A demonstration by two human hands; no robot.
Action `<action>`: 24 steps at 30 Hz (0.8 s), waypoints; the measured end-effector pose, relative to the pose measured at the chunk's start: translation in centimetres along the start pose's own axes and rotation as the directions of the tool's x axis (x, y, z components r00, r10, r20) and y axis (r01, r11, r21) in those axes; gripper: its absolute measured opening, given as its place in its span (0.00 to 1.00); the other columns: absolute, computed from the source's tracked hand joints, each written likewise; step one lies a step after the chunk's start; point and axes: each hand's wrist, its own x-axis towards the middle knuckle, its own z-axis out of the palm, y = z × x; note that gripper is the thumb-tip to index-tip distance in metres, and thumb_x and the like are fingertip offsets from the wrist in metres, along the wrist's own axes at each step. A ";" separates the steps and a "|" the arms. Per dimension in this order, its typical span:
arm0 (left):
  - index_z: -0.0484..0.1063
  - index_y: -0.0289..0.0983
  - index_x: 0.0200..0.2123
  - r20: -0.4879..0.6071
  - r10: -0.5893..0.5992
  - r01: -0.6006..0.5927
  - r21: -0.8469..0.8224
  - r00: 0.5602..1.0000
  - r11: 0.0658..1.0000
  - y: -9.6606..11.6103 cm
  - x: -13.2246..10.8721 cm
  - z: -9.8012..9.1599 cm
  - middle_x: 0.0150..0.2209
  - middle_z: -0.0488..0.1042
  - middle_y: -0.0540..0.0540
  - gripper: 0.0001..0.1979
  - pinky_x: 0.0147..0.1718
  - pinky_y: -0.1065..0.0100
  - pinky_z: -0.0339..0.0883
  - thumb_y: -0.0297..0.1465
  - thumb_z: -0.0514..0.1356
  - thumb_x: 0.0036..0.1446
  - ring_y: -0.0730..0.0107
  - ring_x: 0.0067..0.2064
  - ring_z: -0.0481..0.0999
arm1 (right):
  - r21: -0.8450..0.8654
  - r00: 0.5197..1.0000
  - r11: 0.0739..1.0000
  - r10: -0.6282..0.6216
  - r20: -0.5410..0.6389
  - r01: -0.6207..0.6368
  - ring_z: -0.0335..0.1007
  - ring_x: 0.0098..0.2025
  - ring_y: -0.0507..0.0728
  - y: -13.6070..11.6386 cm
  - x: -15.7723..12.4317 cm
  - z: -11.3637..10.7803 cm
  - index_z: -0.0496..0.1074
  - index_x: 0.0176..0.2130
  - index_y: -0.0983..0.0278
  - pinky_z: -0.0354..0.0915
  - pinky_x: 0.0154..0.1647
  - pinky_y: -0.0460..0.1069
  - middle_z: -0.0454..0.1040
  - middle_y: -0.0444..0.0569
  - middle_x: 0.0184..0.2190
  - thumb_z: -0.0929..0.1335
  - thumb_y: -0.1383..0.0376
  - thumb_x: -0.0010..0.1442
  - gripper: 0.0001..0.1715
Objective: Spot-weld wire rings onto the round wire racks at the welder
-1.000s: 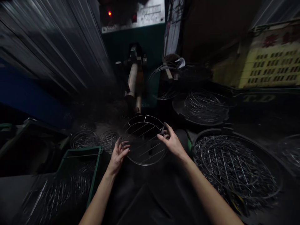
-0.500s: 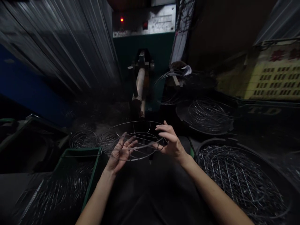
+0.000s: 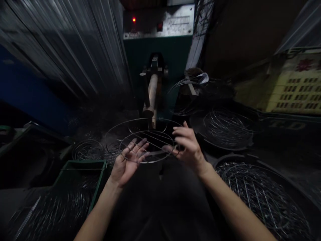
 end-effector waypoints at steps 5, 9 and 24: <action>0.54 0.42 0.59 0.016 -0.138 0.138 -0.055 0.990 0.989 -2.2 2.2 -1.3 0.52 0.68 0.38 0.26 0.47 0.56 0.65 0.45 0.50 0.59 0.59 0.49 0.72 | -0.158 0.985 0.976 -0.131 0.116 0.149 0.71 0.47 0.60 -1.0 -4.9 1.5 0.58 0.43 0.46 0.62 0.52 0.69 0.69 0.41 0.44 0.72 0.75 0.46 0.33; 0.49 0.45 0.62 0.048 -0.069 0.068 0.015 0.996 0.998 -2.2 3.5 -2.9 0.47 0.72 0.41 0.28 0.36 0.66 0.69 0.41 0.51 0.60 0.70 0.35 0.76 | -0.094 0.972 0.993 -0.049 0.231 0.073 0.70 0.49 0.61 -1.9 -7.6 0.7 0.58 0.48 0.44 0.66 0.50 0.65 0.68 0.44 0.49 0.70 0.74 0.48 0.34; 0.54 0.38 0.57 0.107 -0.134 0.112 0.185 0.985 0.976 -0.8 5.1 -5.5 0.43 0.74 0.39 0.21 0.15 0.75 0.67 0.36 0.45 0.63 0.81 0.17 0.69 | 0.186 0.698 0.690 0.602 0.389 -0.699 0.70 0.47 0.56 7.9 -0.3 7.3 0.71 0.47 0.59 0.64 0.51 0.52 0.74 0.46 0.45 0.66 0.58 0.56 0.18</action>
